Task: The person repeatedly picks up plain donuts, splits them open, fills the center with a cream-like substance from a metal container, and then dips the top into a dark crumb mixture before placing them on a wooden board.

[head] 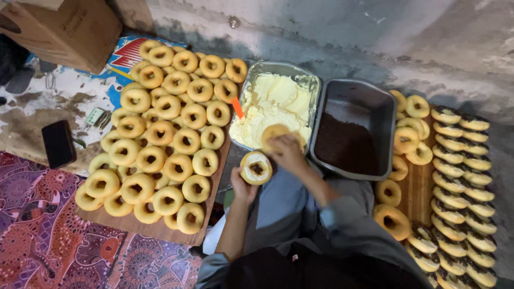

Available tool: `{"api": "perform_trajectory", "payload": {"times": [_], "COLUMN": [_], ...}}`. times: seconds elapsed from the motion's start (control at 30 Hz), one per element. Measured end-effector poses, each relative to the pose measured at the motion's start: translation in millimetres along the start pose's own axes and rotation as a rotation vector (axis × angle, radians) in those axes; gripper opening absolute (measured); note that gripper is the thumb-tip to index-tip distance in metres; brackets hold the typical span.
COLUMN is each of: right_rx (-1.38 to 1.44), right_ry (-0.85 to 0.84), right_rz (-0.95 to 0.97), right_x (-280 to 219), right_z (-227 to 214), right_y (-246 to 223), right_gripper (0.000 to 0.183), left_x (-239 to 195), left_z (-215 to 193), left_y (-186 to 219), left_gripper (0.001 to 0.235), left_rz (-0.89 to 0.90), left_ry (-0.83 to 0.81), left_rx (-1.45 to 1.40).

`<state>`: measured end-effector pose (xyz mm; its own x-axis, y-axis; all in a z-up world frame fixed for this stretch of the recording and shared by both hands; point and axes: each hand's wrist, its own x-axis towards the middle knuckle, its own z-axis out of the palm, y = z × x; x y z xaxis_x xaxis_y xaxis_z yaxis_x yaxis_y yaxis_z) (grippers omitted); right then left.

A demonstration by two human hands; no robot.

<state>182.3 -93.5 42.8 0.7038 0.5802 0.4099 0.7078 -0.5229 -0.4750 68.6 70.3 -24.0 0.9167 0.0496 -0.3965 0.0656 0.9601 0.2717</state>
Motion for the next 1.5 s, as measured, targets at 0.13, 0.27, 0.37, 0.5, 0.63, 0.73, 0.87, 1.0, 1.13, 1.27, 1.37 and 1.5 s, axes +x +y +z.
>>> {"api": "perform_trajectory", "payload": {"times": [0.13,0.27,0.37,0.5,0.63,0.73,0.87,1.0,1.13,1.27,1.37,1.5], "right_rx": [-0.021,0.256,0.282,0.319,0.173,0.131,0.118,0.146,0.239,0.7,0.666,-0.099], "right_ry": [-0.019,-0.063,-0.021,0.138,-0.054,0.105,0.212,-0.022,-0.015,0.432,0.366,0.061], "right_rz": [0.152,-0.142,-0.055,0.18,-0.194,-0.025,0.175,-0.033,0.152,0.578,0.856,0.726], "right_x": [0.3,-41.4,-53.5,-59.1,-85.2,-87.2,-91.6,-120.6,-133.0,-121.8,-121.4,-124.0], "right_z": [-17.9,-15.2,-31.2,-54.0,-67.5,-90.6,-103.1,-90.1,-97.6,-97.5,-90.3,-80.4], "right_y": [6.5,-32.3,-34.9,-31.4,-46.6,-39.8,-42.5,-35.5,67.4,188.3,216.1,189.2], "right_gripper": [0.039,0.046,0.043,0.046,0.055,0.046,0.053,0.065,0.057,0.036,0.049,0.046], "left_x": [-8.6,-13.2,-13.4,-15.8,-22.9,-25.2,-31.3,-27.4,-20.8,-19.7,-16.0,-9.6], "left_z": [2.9,8.1,6.5,4.7,9.3,19.9,38.8,49.9,34.5,4.3,-13.4,-23.9], "left_y": [-8.8,-17.2,-22.8,-39.2,-52.1,-55.1,-70.2,-77.6,-83.8,-120.0,-134.6,-131.6], "left_gripper": [0.063,0.064,0.06,0.059,0.056,0.059,0.06,0.062,0.063,0.066,0.064,0.063], "left_rz": [-0.04,0.007,0.019,0.007,-0.047,-0.099,-0.146,-0.118,-0.124,-0.21,-0.222,-0.21], "left_ry": [-0.017,-0.058,-0.073,-0.102,-0.27,-0.096,-0.158,-0.158,-0.086,-0.105,-0.122,-0.126], "left_rx": [-0.009,0.001,0.025,0.056,-0.086,0.006,-0.019,0.054,-0.004,-0.002,0.105,0.084]}}
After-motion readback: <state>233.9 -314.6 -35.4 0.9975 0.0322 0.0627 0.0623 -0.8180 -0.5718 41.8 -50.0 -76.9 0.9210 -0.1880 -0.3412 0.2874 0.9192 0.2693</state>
